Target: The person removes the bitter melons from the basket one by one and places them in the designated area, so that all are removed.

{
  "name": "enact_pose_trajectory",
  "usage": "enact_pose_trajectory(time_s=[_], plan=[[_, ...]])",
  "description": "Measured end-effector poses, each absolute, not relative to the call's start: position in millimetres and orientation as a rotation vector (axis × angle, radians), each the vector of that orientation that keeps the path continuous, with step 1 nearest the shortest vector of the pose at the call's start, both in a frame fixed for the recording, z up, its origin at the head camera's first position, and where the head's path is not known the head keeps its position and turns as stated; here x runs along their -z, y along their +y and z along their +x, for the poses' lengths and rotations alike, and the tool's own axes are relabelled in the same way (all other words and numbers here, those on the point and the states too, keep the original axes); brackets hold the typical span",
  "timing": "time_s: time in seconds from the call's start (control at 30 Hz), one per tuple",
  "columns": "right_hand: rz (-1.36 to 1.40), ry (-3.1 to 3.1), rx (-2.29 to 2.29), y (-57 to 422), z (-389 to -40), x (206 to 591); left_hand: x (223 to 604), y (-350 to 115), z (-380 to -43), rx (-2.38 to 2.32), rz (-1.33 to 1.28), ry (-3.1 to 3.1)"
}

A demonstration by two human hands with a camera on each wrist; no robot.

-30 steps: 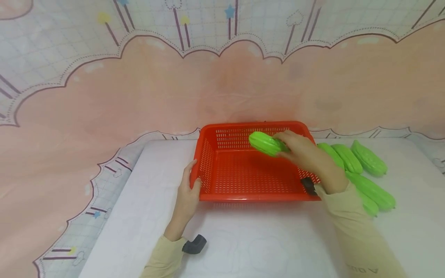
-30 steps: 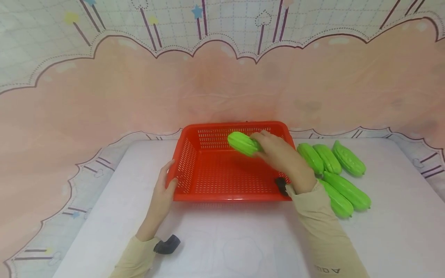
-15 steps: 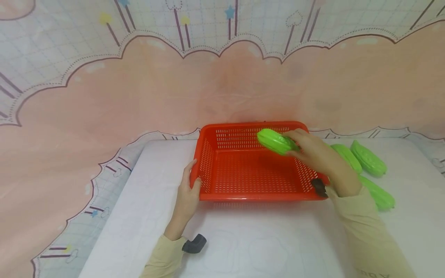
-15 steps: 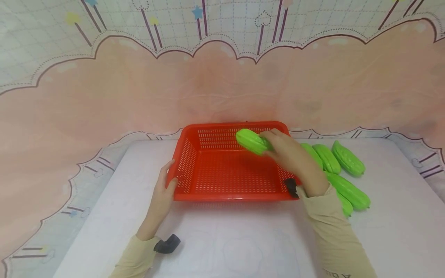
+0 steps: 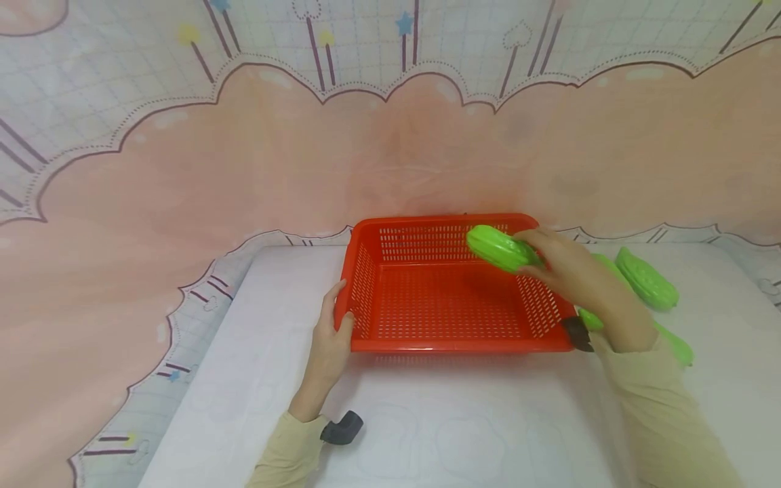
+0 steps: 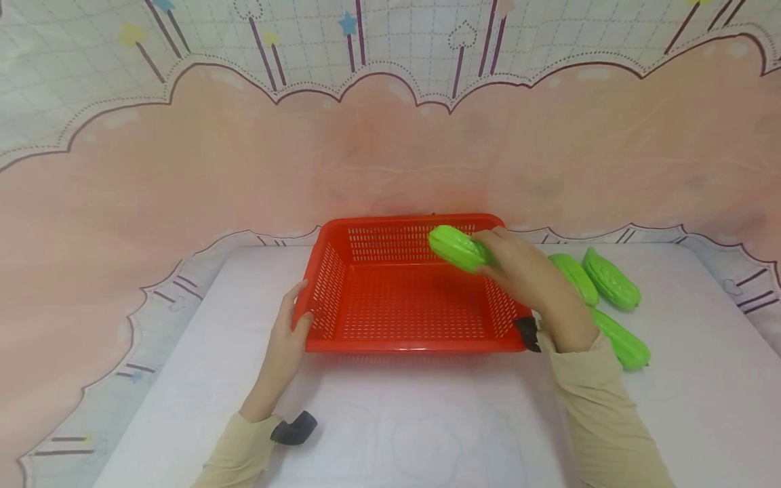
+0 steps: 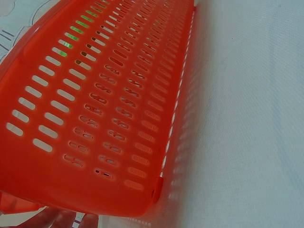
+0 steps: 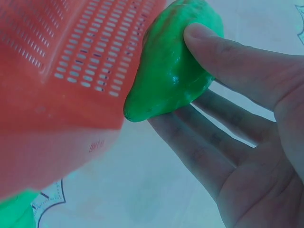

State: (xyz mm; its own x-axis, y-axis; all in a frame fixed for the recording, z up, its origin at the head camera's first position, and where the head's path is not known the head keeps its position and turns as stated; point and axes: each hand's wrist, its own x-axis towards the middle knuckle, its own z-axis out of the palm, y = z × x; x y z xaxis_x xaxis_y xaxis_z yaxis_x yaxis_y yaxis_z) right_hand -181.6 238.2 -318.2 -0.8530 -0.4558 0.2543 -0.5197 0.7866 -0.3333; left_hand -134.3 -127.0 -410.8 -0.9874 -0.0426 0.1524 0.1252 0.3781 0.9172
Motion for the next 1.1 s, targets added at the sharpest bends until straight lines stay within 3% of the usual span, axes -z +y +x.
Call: enact_pose_trajectory(time_s=[1.1], plan=[[0.750, -2.757, -0.605, 288, -171, 326, 413, -127, -135, 1.686, -0.094, -2.460]])
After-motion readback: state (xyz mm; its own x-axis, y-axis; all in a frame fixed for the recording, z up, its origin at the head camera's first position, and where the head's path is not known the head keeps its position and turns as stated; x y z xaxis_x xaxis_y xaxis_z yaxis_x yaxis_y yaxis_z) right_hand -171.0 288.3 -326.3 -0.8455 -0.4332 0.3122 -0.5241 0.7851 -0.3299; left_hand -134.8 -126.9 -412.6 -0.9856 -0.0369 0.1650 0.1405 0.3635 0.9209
